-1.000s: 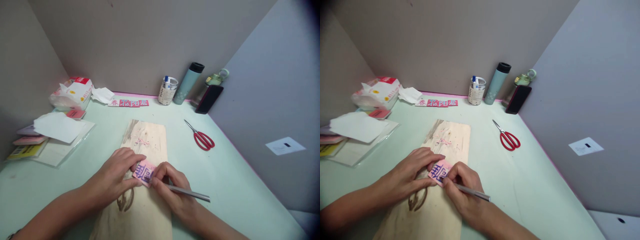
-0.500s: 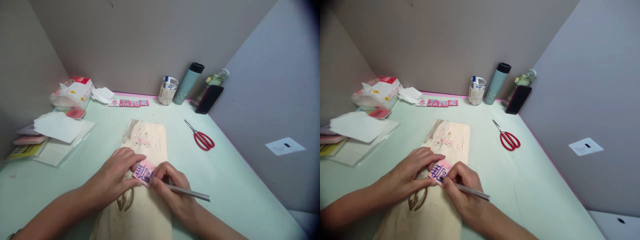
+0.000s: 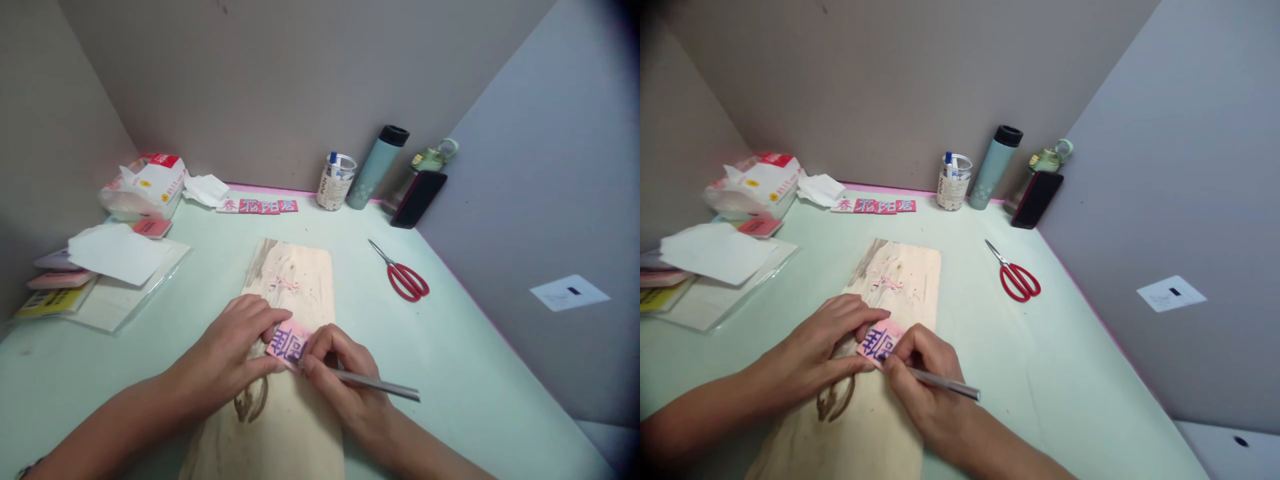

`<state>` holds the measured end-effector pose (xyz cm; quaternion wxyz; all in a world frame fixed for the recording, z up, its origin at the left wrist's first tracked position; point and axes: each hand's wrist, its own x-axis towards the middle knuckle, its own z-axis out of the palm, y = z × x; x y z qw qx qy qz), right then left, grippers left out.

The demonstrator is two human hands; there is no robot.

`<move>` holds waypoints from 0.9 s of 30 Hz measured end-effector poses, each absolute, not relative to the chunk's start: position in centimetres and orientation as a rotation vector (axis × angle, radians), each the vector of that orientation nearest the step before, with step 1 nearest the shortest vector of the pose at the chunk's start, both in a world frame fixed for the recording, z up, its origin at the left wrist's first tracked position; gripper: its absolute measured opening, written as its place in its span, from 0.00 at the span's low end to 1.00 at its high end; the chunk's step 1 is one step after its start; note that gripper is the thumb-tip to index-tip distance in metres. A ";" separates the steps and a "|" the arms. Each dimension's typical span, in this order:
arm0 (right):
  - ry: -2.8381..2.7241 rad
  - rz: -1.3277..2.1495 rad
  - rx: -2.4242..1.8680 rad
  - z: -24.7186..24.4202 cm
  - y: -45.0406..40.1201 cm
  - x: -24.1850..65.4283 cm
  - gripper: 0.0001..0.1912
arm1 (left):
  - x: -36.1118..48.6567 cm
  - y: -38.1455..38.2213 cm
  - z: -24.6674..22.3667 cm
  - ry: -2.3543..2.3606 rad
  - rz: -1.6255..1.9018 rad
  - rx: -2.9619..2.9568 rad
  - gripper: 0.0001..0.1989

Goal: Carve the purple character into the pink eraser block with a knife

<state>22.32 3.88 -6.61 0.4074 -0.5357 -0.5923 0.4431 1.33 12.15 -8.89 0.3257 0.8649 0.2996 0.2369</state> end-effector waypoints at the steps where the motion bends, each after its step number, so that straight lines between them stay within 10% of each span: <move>1: -1.491 1.110 -1.353 -6.7 3.8 22.3 0.11 | 1.3 12.2 -8.9 0.783 0.628 2.267 0.18; 27: -1.483 1.120 -1.352 -6.7 3.8 22.4 0.11 | 1.4 12.0 -8.9 0.784 0.644 2.261 0.20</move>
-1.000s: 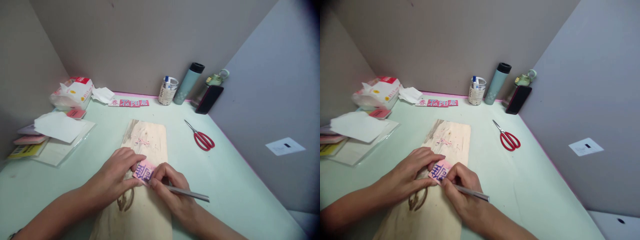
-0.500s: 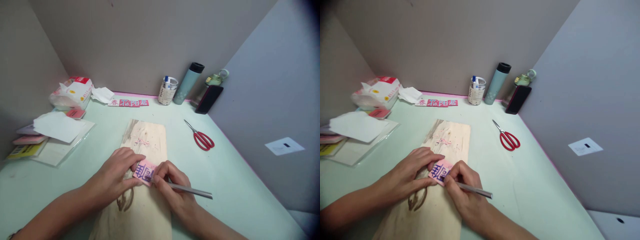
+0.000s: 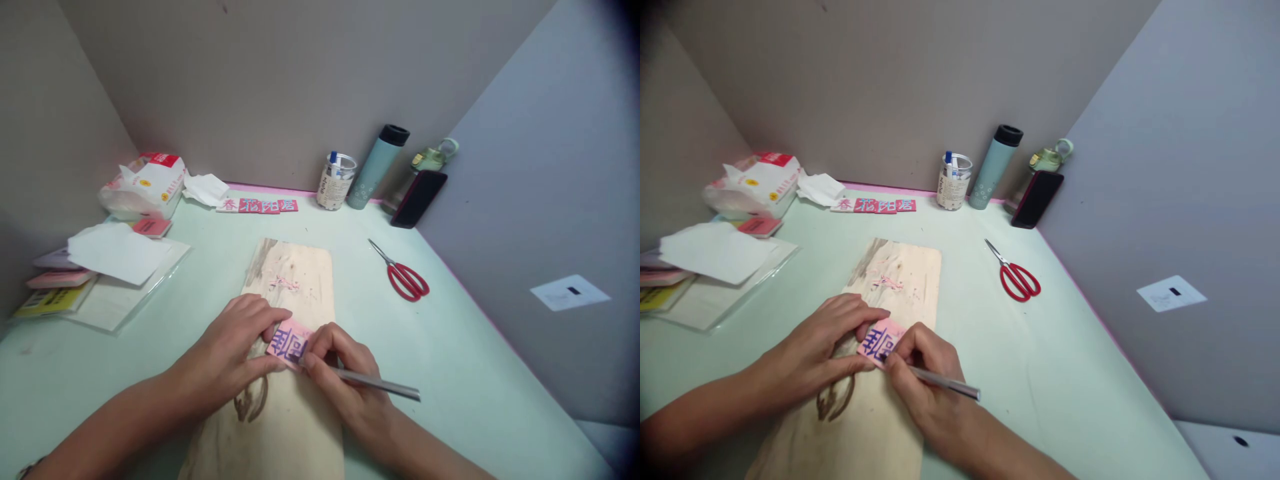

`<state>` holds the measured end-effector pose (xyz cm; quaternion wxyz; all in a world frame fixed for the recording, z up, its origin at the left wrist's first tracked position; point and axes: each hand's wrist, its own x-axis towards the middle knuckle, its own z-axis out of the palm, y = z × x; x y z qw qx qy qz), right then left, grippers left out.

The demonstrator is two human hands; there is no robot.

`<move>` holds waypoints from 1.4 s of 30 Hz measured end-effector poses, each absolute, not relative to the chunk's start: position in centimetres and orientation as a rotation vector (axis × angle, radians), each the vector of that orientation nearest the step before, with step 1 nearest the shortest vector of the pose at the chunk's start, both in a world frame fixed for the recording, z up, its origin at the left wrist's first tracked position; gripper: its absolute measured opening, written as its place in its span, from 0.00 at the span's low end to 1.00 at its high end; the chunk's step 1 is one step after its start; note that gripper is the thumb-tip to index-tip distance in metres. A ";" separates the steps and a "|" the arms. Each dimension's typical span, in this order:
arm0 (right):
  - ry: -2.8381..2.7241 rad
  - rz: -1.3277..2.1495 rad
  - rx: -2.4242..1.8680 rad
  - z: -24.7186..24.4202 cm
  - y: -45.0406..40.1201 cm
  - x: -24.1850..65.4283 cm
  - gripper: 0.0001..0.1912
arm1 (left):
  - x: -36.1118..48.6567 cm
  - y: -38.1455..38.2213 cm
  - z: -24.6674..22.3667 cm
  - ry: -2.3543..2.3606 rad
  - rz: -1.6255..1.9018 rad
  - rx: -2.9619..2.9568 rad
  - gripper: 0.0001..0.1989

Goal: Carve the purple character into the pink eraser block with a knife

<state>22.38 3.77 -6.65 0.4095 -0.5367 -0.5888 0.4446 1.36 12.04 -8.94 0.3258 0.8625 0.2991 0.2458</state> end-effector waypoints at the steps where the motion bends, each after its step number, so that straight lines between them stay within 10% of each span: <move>1: -1.488 1.119 -1.351 -6.6 3.8 22.4 0.11 | 1.4 12.0 -8.9 0.783 0.646 2.261 0.20; 29: -1.513 1.090 -1.184 -7.4 3.6 22.5 0.10 | 1.4 11.9 -9.0 0.836 0.644 2.164 0.19; 42: -1.976 0.510 -0.867 -8.0 4.3 22.8 0.10 | 1.1 12.2 -9.3 0.805 0.639 2.221 0.17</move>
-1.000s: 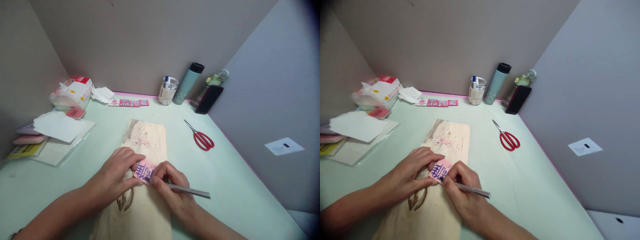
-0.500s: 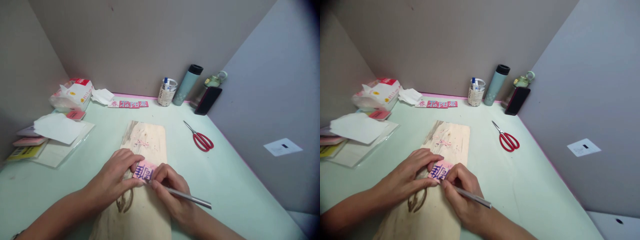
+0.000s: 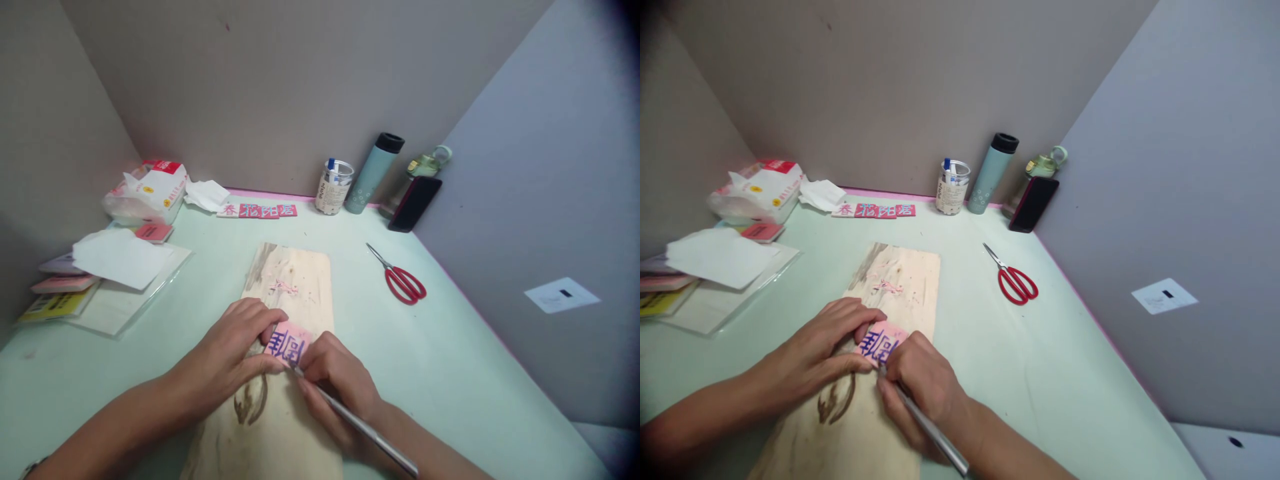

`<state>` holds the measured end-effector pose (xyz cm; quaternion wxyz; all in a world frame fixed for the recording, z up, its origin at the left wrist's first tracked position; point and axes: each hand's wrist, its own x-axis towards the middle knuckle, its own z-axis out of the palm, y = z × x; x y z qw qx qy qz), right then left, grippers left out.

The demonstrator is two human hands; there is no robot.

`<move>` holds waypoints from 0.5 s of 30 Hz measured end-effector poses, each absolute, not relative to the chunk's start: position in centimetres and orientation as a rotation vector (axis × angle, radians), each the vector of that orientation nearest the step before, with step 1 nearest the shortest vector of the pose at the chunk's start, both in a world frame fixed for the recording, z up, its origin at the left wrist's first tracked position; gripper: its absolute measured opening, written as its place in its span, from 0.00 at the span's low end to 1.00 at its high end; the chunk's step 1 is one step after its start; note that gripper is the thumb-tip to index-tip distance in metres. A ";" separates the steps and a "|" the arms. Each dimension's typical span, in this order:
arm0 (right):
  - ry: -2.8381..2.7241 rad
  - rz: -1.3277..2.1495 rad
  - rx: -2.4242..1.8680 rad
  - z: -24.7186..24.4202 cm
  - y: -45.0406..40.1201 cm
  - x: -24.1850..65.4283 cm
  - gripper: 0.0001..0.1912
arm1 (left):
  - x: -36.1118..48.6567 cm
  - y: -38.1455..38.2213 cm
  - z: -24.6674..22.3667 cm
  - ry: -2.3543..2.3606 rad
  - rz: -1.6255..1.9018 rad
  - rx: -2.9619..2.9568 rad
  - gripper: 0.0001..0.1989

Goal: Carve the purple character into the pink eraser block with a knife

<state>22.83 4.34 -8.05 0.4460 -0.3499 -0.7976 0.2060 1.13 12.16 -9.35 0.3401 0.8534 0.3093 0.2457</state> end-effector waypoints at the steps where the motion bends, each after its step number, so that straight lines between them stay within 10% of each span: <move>1: -1.994 0.471 -0.852 -8.2 4.4 22.8 0.10 | 1.1 12.2 -9.3 0.800 0.636 2.221 0.17; 15: -2.286 0.226 -0.763 -8.4 4.9 23.3 0.10 | 0.2 12.6 -8.6 0.751 0.586 2.294 0.22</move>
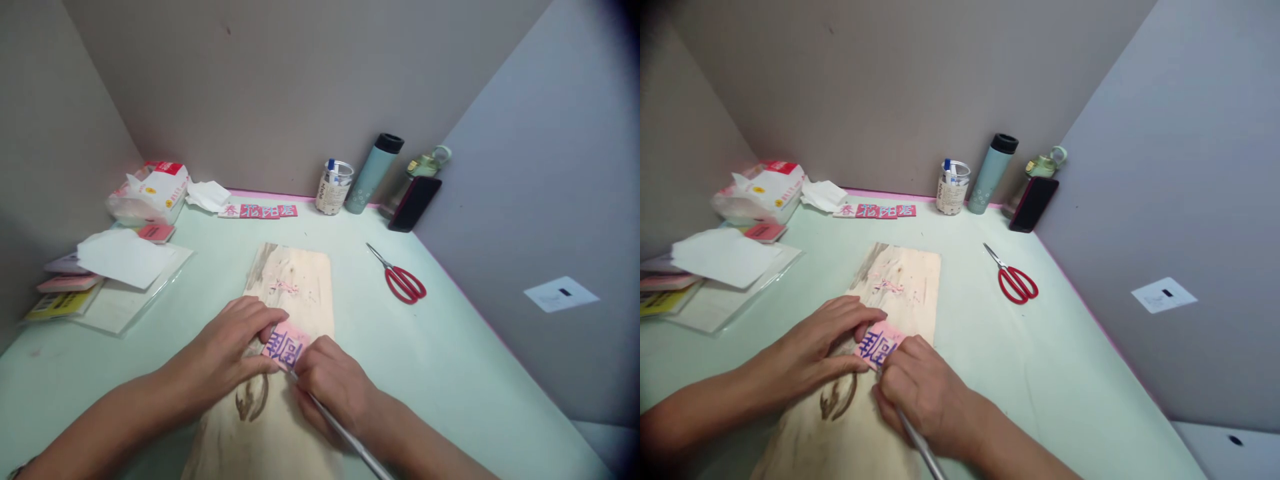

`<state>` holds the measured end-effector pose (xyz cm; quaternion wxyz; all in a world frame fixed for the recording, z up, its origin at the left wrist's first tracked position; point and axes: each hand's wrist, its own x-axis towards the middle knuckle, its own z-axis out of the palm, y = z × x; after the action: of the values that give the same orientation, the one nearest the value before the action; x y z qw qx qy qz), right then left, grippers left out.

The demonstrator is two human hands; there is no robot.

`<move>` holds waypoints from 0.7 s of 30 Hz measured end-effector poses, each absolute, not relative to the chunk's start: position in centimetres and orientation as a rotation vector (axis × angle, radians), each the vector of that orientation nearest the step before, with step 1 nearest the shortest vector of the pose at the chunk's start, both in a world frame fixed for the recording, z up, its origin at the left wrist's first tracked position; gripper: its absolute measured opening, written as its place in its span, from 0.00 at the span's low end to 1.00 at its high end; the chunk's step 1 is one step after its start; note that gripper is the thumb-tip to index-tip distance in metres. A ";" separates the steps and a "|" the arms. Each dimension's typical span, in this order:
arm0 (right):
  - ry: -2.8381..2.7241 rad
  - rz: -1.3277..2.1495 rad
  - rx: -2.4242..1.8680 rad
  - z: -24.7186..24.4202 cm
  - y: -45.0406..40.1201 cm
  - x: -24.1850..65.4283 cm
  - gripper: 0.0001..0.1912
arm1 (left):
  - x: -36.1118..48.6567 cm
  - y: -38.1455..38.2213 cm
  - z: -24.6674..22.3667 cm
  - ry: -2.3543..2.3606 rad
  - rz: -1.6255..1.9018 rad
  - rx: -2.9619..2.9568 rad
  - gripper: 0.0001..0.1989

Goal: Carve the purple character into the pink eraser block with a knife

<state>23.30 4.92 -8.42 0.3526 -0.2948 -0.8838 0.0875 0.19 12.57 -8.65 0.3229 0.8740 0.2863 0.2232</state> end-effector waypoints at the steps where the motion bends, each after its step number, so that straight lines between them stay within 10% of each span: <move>1: -2.285 0.229 -0.768 -8.3 4.9 23.2 0.10 | 0.1 12.5 -8.3 0.755 0.603 2.314 0.22; 6: -2.287 0.248 -0.769 -8.0 4.9 23.1 0.10 | 0.5 11.6 -6.8 0.738 0.569 2.401 0.01; 21: -2.245 0.221 -0.783 -8.4 4.9 22.8 0.09 | 1.6 10.6 -7.0 0.750 0.605 2.558 0.13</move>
<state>22.82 4.87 -8.43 0.3679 -0.3048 -0.8742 0.0861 1.61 10.56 -7.00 0.2027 0.9163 0.2688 0.2169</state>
